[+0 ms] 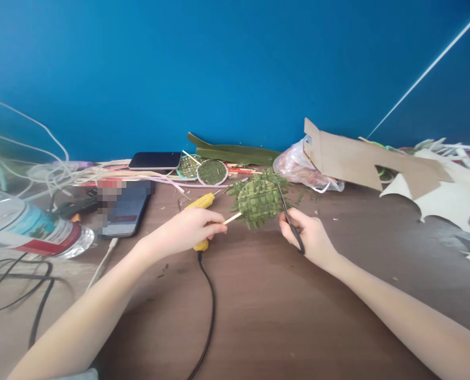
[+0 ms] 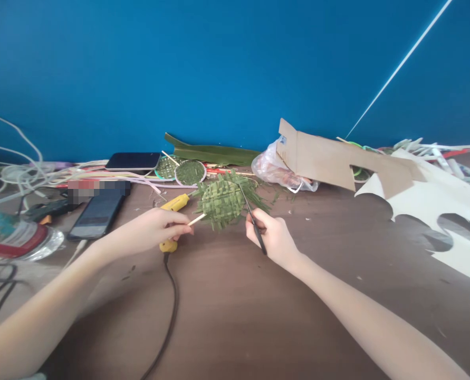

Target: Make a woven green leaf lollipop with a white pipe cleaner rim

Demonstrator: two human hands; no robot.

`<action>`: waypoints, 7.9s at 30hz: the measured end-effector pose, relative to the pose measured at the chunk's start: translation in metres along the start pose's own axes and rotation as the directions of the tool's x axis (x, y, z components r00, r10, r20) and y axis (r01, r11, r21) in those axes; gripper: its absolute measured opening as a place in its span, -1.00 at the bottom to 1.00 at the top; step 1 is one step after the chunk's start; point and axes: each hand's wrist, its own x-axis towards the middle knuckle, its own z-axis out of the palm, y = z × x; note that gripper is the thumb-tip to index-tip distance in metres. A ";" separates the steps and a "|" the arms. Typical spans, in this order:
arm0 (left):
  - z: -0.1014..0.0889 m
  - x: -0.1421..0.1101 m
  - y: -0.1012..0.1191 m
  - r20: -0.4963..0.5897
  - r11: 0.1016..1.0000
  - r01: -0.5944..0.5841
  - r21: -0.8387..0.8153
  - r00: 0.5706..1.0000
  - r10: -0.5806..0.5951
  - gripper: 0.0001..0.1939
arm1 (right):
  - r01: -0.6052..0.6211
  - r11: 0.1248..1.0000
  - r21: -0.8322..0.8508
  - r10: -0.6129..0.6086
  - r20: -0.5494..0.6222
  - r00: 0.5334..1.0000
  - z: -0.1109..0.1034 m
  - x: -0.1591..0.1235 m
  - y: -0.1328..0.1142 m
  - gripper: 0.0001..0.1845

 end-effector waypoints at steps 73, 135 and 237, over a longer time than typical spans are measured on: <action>-0.008 0.004 -0.012 -0.023 0.995 -0.069 0.078 0.997 0.071 -0.68 | -0.031 0.999 0.020 0.031 0.021 0.999 0.002 -0.001 0.008 -0.89; -0.013 0.006 -0.016 -0.080 0.993 -0.111 0.041 0.990 0.114 -0.68 | -0.001 1.000 0.000 0.001 0.025 1.000 -0.001 -0.001 0.006 -0.90; 0.007 0.020 -0.018 -0.315 0.321 -0.238 -0.917 0.924 -0.217 -0.82 | 0.048 0.998 -0.038 -0.045 0.066 0.997 -0.004 -0.002 0.003 -0.87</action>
